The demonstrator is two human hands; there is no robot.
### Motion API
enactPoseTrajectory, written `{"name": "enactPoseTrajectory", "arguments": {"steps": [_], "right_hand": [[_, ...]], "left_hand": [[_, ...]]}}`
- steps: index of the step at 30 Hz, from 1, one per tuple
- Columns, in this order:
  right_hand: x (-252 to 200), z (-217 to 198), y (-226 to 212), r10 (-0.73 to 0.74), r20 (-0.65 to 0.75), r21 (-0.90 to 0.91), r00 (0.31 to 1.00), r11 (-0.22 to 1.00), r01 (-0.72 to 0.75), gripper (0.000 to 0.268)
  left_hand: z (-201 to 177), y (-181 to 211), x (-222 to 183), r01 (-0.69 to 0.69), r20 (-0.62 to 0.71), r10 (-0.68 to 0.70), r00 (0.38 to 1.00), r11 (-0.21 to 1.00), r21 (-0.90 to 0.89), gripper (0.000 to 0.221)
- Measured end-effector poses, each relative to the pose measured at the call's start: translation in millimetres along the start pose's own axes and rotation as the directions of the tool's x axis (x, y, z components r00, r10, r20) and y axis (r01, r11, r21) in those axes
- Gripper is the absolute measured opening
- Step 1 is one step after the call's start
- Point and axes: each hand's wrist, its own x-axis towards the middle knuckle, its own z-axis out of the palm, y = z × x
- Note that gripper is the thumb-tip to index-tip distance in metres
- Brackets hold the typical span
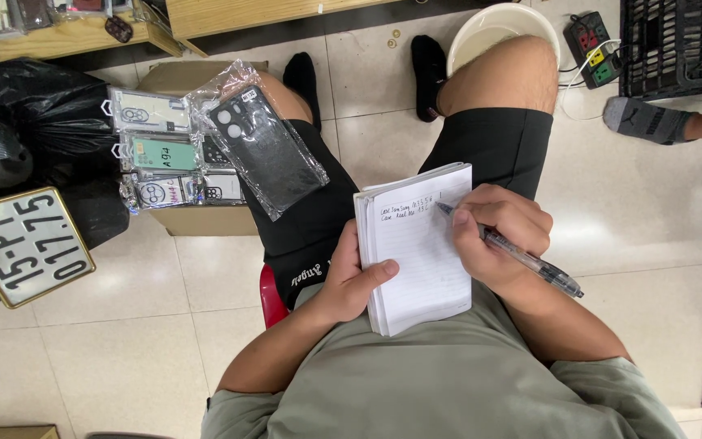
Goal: Cleaning and inspecting mobile phone cases with a cloth and recording information in a notebook.
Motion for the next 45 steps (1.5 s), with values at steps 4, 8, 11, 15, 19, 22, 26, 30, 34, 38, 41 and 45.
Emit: {"name": "enactPoseTrajectory", "arguments": {"steps": [4, 8, 11, 15, 19, 22, 26, 30, 34, 38, 41, 45], "right_hand": [[6.1, 1.4, -4.7, 0.008, 0.037, -0.034, 0.999, 0.999, -0.006, 0.032], [6.3, 1.0, -3.1, 0.005, 0.047, -0.033, 0.999, 0.999, -0.004, 0.033], [4.1, 0.3, -2.9, 0.021, 0.048, -0.024, 0.999, 1.000, -0.020, 0.032], [3.8, 0.8, -2.1, 0.017, 0.023, -0.020, 1.000, 1.000, -0.016, 0.032], [0.8, -0.1, -1.0, 0.036, 0.012, -0.020, 0.999, 0.999, -0.036, 0.029], [-2.2, -1.1, 1.0, 0.047, -0.030, 0.065, 0.998, 0.997, -0.045, 0.027], [-14.0, 7.7, 3.3, 0.150, -0.206, 0.197, 0.967, 0.974, -0.109, 0.026], [-15.7, 11.6, 13.0, 0.222, -0.281, 0.059, 0.934, 0.975, -0.215, 0.047], [-20.1, 20.6, 18.3, 0.646, 0.038, 0.103, 0.762, 0.756, -0.646, 0.032], [-11.1, 39.9, 11.2, 0.839, 0.232, 0.296, 0.492, 0.420, -0.858, 0.030], [-23.6, 30.0, 43.8, 0.855, 0.144, 0.424, 0.497, 0.401, -0.812, 0.041], [-26.0, -5.6, 99.5, 0.846, 0.150, 0.426, 0.512, 0.412, -0.806, 0.067]], "left_hand": [[0.8, 0.0, 0.1, -0.002, 0.003, 0.002, 1.000, 1.000, -0.001, 0.060], [0.9, 1.9, 0.8, -0.003, 0.006, 0.003, 1.000, 1.000, 0.008, 0.060], [-0.2, -1.3, 0.2, 0.005, -0.001, -0.005, 1.000, 1.000, 0.009, 0.060], [-0.1, 0.0, 0.7, 0.009, -0.006, -0.009, 1.000, 1.000, 0.003, 0.060], [0.8, 2.7, 1.4, 0.010, -0.006, -0.010, 1.000, 1.000, 0.009, 0.060], [2.9, 0.9, 0.1, 0.020, -0.035, -0.020, 0.999, 1.000, 0.009, 0.061], [10.6, 6.2, 5.9, 0.015, -0.106, -0.014, 0.994, 1.000, 0.008, 0.060], [7.6, -1.9, 17.6, -0.044, -0.199, 0.047, 0.979, 0.999, 0.019, 0.060], [8.6, 10.3, 28.1, -0.131, -0.336, 0.146, 0.930, 0.989, 0.065, 0.062], [1.2, 15.2, 42.4, -0.140, -0.362, 0.209, 0.909, 0.968, 0.207, 0.064], [-19.8, 24.0, 50.6, -0.119, -0.256, 0.231, 0.939, 0.914, 0.388, 0.059], [-61.8, 43.8, 54.6, -0.117, -0.241, 0.512, 0.825, 0.571, 0.813, 0.049]]}}
